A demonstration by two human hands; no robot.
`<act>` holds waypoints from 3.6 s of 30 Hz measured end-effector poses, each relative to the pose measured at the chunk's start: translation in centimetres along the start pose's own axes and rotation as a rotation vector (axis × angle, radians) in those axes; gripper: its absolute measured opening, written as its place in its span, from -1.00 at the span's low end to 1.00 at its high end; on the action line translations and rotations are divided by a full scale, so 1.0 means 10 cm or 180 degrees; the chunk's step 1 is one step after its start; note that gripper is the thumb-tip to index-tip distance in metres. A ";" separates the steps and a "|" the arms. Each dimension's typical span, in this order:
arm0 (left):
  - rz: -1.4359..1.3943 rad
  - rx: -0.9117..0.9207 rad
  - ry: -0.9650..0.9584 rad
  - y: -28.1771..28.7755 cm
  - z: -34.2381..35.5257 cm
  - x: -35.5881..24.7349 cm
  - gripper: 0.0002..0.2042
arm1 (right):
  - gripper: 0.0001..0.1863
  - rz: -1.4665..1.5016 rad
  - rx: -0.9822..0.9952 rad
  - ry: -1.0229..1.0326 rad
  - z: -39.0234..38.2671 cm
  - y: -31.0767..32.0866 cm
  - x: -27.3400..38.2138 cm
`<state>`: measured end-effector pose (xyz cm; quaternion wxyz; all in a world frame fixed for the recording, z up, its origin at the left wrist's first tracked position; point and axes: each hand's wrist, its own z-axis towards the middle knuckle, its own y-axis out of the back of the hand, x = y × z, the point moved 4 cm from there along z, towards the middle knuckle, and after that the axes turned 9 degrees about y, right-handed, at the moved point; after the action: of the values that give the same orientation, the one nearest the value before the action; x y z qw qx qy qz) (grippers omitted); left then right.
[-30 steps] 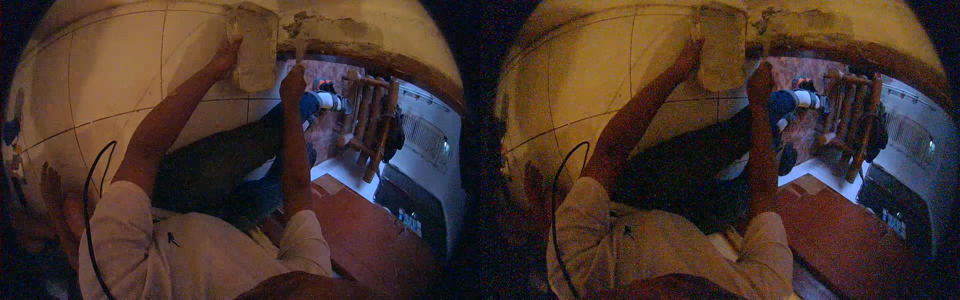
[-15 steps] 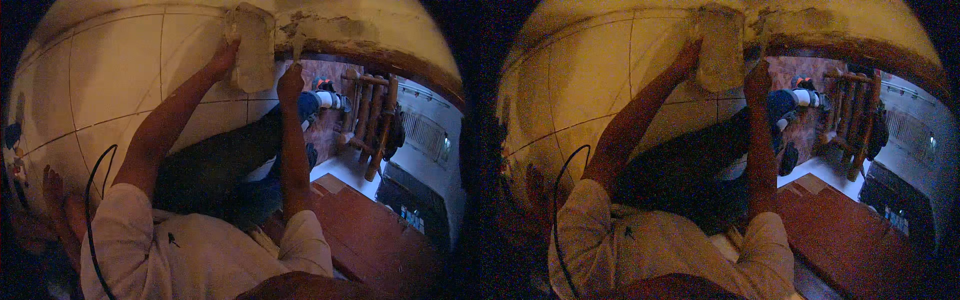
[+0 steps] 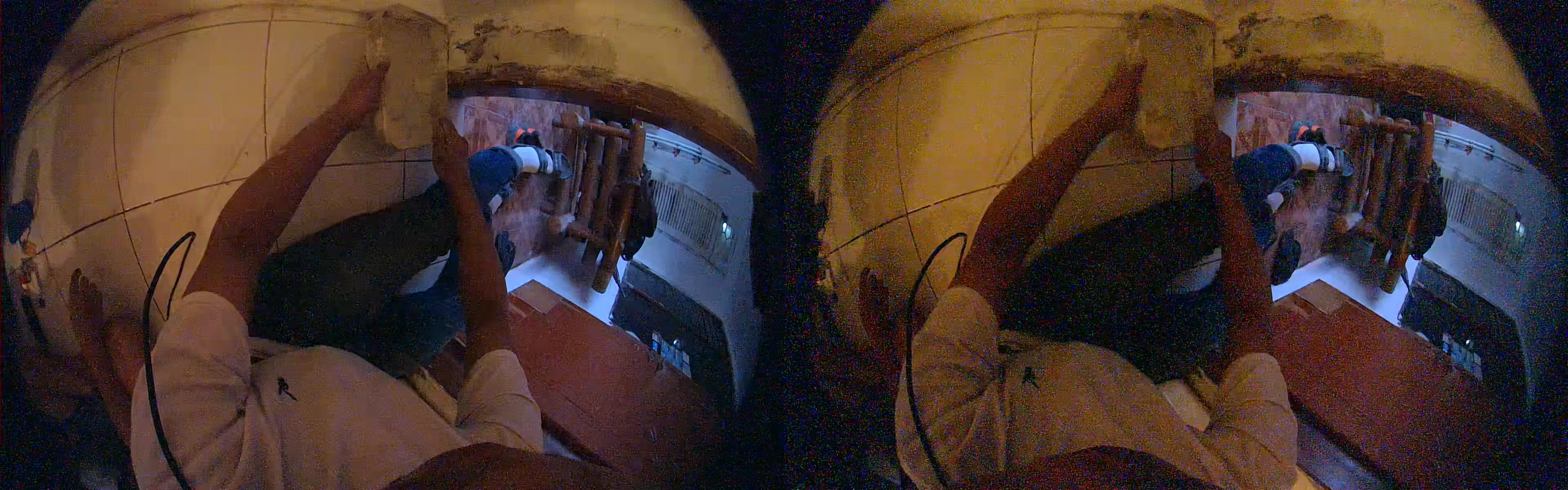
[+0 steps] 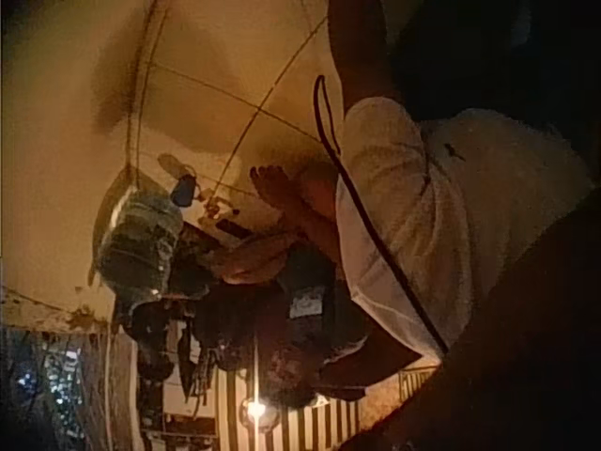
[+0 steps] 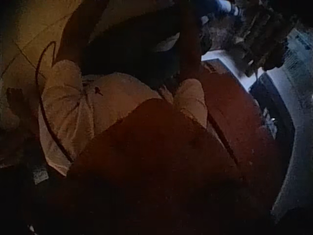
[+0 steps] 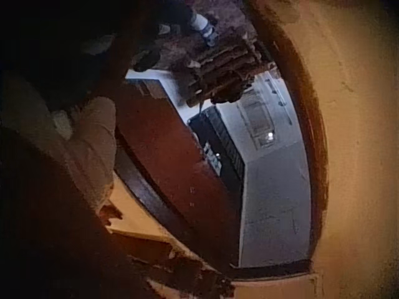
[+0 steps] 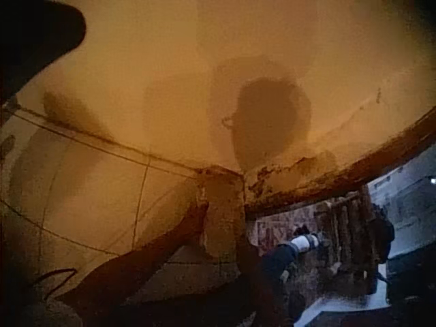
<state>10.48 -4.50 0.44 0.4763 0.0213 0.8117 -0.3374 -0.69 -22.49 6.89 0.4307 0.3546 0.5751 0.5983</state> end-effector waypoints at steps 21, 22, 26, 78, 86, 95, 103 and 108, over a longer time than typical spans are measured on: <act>-0.1968 0.0063 -0.0126 0.28 -0.50 -0.27 -0.53 | -0.64 0.1062 0.0122 -0.0693 -0.51 1.32 0.67; -0.1971 0.0213 -0.0149 0.20 -0.56 -0.34 -0.55 | -0.65 0.0822 0.0068 -0.0462 -0.49 1.29 0.68; -0.2097 0.0245 -0.0591 0.00 -0.82 -0.63 -0.57 | -0.63 0.1181 0.0412 -0.0366 -0.49 1.06 0.77; 0.0503 -0.1162 -0.1218 0.19 -0.97 -0.48 -0.52 | -0.59 0.3674 0.0249 -0.1676 -0.26 0.46 0.97; 0.0142 -0.1358 0.0097 0.19 -0.94 -0.32 -0.41 | -0.60 0.6010 -0.0304 -0.2716 -0.38 0.28 0.99; 0.0784 -0.1162 -0.1115 0.64 -0.53 0.02 -0.31 | -0.58 0.5284 -0.0039 -0.2572 -0.24 0.16 0.71; -0.0172 -0.1052 -0.0090 0.63 -0.51 0.06 -0.35 | -0.50 0.5223 -0.0387 -0.2141 -0.25 0.38 0.80; -0.0501 -0.0947 0.0048 0.53 -0.41 0.03 -0.50 | -0.38 0.5530 -0.0942 -0.2395 -0.23 0.53 0.89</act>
<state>9.11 1.83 -1.30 0.4401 -0.1105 0.8554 -0.2497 -6.67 -15.01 11.32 0.0335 0.7682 -0.1462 0.6223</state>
